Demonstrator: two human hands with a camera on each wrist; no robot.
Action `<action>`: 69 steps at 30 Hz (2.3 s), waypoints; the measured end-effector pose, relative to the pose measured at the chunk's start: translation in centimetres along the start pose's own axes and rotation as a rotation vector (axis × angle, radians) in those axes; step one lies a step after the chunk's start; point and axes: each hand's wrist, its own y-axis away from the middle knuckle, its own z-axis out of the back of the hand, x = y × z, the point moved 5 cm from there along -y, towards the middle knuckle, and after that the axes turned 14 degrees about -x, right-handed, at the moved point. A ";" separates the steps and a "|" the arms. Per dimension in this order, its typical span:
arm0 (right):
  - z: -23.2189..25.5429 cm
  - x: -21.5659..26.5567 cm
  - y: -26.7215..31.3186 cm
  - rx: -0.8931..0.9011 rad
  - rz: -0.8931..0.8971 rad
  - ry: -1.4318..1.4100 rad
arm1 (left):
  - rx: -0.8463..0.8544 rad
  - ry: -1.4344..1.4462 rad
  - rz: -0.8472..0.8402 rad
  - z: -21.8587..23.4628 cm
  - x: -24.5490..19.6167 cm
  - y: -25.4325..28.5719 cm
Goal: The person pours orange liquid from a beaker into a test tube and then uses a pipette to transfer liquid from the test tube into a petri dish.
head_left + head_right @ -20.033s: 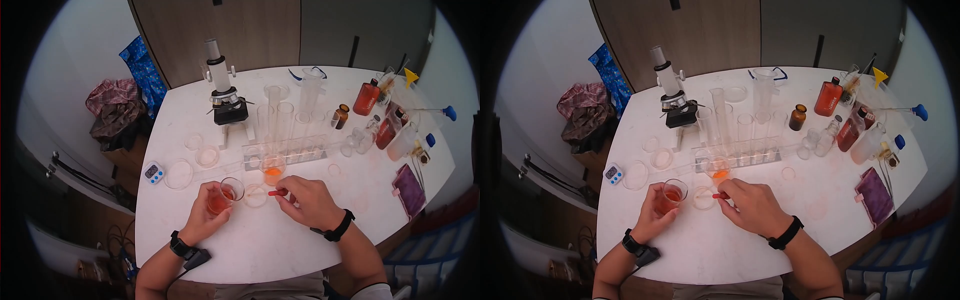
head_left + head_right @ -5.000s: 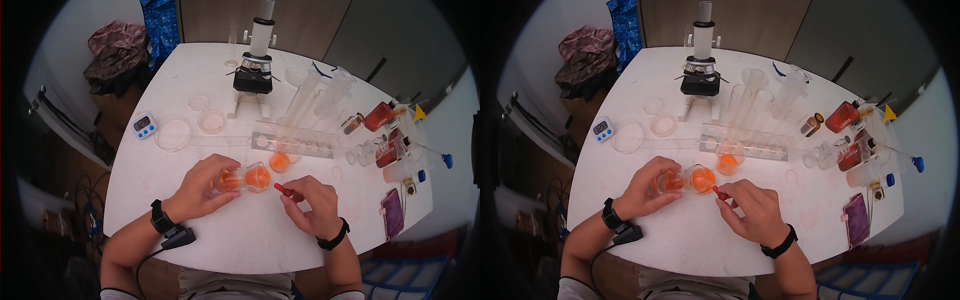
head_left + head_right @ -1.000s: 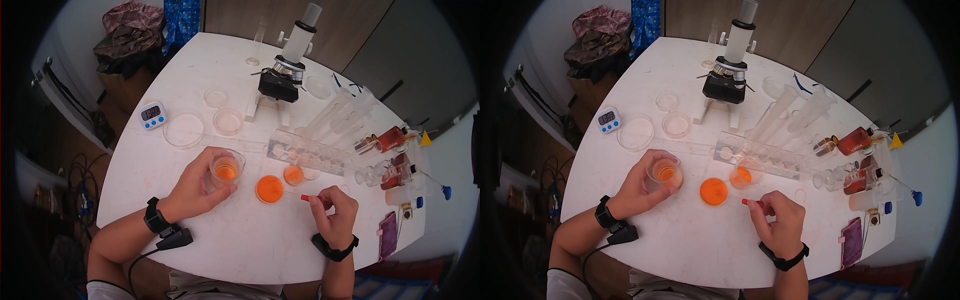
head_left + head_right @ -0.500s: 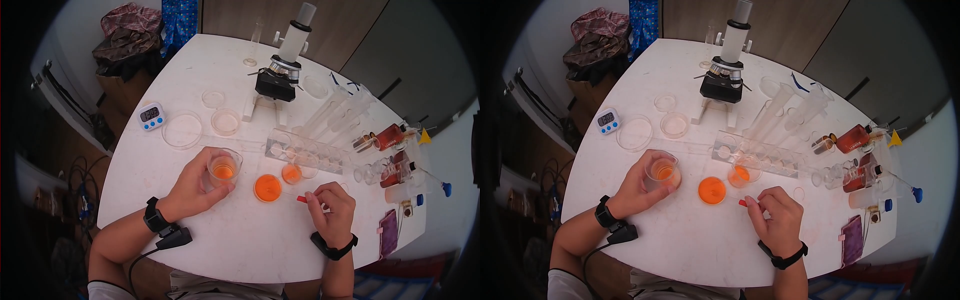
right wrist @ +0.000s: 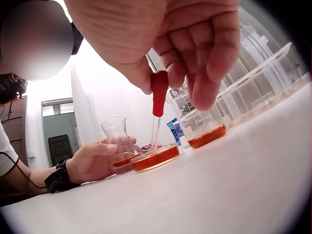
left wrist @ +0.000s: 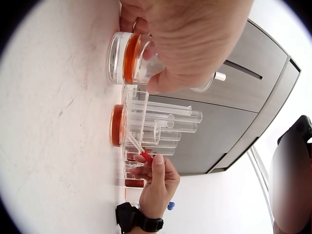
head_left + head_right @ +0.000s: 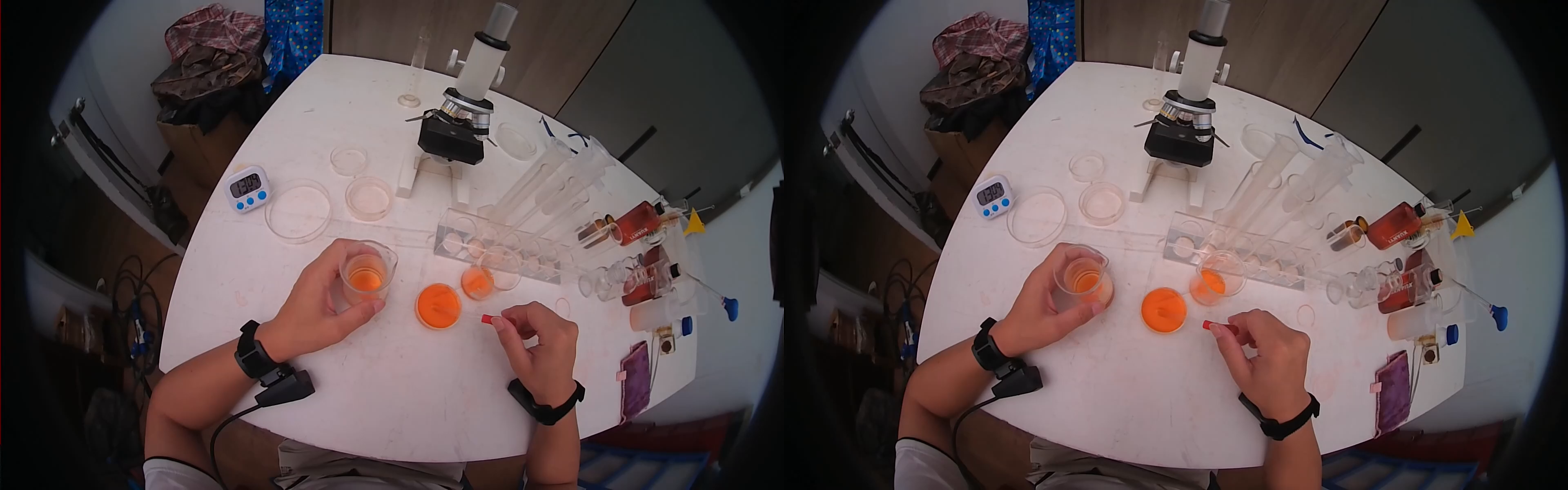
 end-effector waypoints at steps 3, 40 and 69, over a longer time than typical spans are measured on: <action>0.1 0.2 0.0 0.024 -0.025 -0.024 | 0.004 -0.005 -0.002 0.0 0.1 0.0; 0.3 -1.1 0.3 -0.011 -0.191 -0.356 | 0.012 -0.036 -0.019 0.0 0.2 0.1; 0.8 -1.3 0.1 -0.037 -0.190 -0.352 | 0.011 -0.024 -0.023 0.0 0.2 0.0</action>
